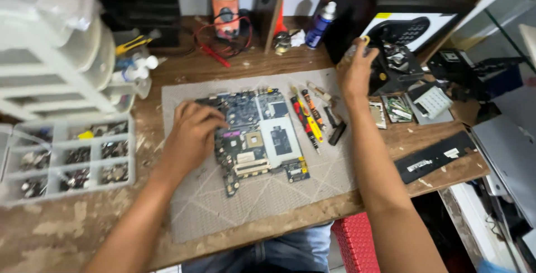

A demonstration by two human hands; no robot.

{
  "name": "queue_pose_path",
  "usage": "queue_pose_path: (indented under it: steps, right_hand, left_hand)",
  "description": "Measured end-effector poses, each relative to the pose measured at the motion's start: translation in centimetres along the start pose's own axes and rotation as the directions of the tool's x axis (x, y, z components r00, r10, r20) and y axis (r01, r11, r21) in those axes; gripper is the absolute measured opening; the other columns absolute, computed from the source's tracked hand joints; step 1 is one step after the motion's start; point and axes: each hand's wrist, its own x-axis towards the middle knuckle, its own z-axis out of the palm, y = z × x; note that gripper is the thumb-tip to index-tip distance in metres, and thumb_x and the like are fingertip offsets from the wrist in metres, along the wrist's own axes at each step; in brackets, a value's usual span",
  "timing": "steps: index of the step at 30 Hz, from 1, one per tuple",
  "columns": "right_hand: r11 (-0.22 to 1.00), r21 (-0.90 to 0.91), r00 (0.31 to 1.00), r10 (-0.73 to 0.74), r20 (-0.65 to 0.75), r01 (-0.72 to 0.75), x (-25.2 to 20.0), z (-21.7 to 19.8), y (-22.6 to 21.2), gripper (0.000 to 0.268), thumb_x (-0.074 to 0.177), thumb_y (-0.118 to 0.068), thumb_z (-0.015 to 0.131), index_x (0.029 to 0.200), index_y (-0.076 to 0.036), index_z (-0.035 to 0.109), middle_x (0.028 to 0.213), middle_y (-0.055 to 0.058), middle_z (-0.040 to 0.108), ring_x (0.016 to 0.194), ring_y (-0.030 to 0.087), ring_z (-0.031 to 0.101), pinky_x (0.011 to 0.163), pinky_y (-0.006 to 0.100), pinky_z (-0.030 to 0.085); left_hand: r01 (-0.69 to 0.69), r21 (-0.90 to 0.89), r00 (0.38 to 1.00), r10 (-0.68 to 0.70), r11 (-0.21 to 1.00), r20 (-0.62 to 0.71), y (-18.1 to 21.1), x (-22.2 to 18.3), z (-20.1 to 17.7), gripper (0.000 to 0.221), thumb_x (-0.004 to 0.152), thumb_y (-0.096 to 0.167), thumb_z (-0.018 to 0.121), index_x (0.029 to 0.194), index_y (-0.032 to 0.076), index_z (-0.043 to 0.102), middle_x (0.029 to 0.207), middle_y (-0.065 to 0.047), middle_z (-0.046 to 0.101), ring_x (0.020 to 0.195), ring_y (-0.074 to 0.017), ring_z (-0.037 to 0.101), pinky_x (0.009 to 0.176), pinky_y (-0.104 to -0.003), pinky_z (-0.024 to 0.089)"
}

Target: Repairing a laptop motherboard by removing screws and handling the CPU

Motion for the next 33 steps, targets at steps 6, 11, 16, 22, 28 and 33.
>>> queue_pose_path:
  steps: [6,11,16,22,28,33]
  right_hand:
    - [0.933,0.35,0.996,-0.084,-0.022,0.087,-1.5,-3.0,-1.6,0.081,0.072,0.019,0.082,0.133,-0.01,0.038,0.121,0.023,0.034,0.103,0.061,0.061,0.089,0.054,0.061]
    - [0.91,0.273,0.945,-0.267,-0.189,0.312,-2.3,-7.2,-6.1,0.089,0.061,0.009,0.088,0.134,-0.01,0.041,0.12,0.024,0.041,0.114,0.058,0.054,0.098,0.056,0.049]
    - [0.598,0.736,0.904,-0.424,-0.047,0.318,-9.2,-9.7,-17.5,0.089,0.073,0.013,0.089,0.138,-0.006,0.031,0.134,0.028,0.033,0.121,0.068,0.045,0.098,0.066,0.048]
    - [0.402,0.829,0.707,-0.708,0.012,0.389,-16.1,-2.9,-24.8,0.069,0.07,-0.016,0.091,0.125,-0.005,0.05,0.112,0.02,0.053,0.105,0.044,0.06,0.092,0.052,0.052]
    - [0.421,0.836,0.612,-0.779,0.136,0.351,-19.5,1.3,-27.7,0.07,0.07,-0.016,0.088,0.129,-0.018,0.052,0.122,0.013,0.053,0.11,0.043,0.061,0.091,0.05,0.054]
    - [0.441,0.836,0.565,-0.8,0.202,0.327,-19.2,-0.6,-27.8,0.053,0.079,-0.018,0.084,0.121,-0.016,0.051,0.125,0.017,0.054,0.111,0.047,0.062,0.091,0.056,0.055]
  left_hand:
    - [-0.009,0.002,0.994,0.009,1.0,-0.113,-1.1,0.2,-1.6,0.023,0.077,0.0,0.069,0.085,0.022,0.073,0.097,0.006,0.07,0.095,-0.0208,0.061,0.106,-0.045,0.037]
    - [0.002,0.002,0.982,-0.002,1.0,-0.188,-0.8,1.2,-4.0,0.026,0.078,0.0,0.069,0.083,0.025,0.073,0.096,0.007,0.069,0.094,-0.0207,0.061,0.104,-0.043,0.036]
    - [0.053,-0.062,0.977,-0.065,0.997,-0.203,0.3,1.8,-7.8,0.027,0.083,-0.001,0.066,0.088,0.025,0.074,0.096,0.007,0.07,0.09,-0.0195,0.062,0.101,-0.04,0.04]
    - [0.457,-0.038,0.757,-0.366,0.889,0.541,1.0,2.9,-13.4,0.05,0.078,0.011,0.073,0.128,0.005,0.067,0.115,-0.024,0.072,0.107,-0.0492,0.067,0.099,-0.063,0.045]
    - [0.408,0.075,0.689,-0.361,0.91,0.628,-2.4,-0.1,-11.9,0.069,0.064,0.022,0.09,0.127,0.012,0.065,0.119,-0.018,0.072,0.12,-0.0438,0.063,0.108,-0.06,0.041]
    - [0.413,-0.136,0.767,-0.263,0.901,0.585,-3.7,-2.5,-9.7,0.085,0.059,0.022,0.089,0.136,0.019,0.056,0.115,-0.019,0.073,0.11,-0.0448,0.067,0.098,-0.055,0.05]
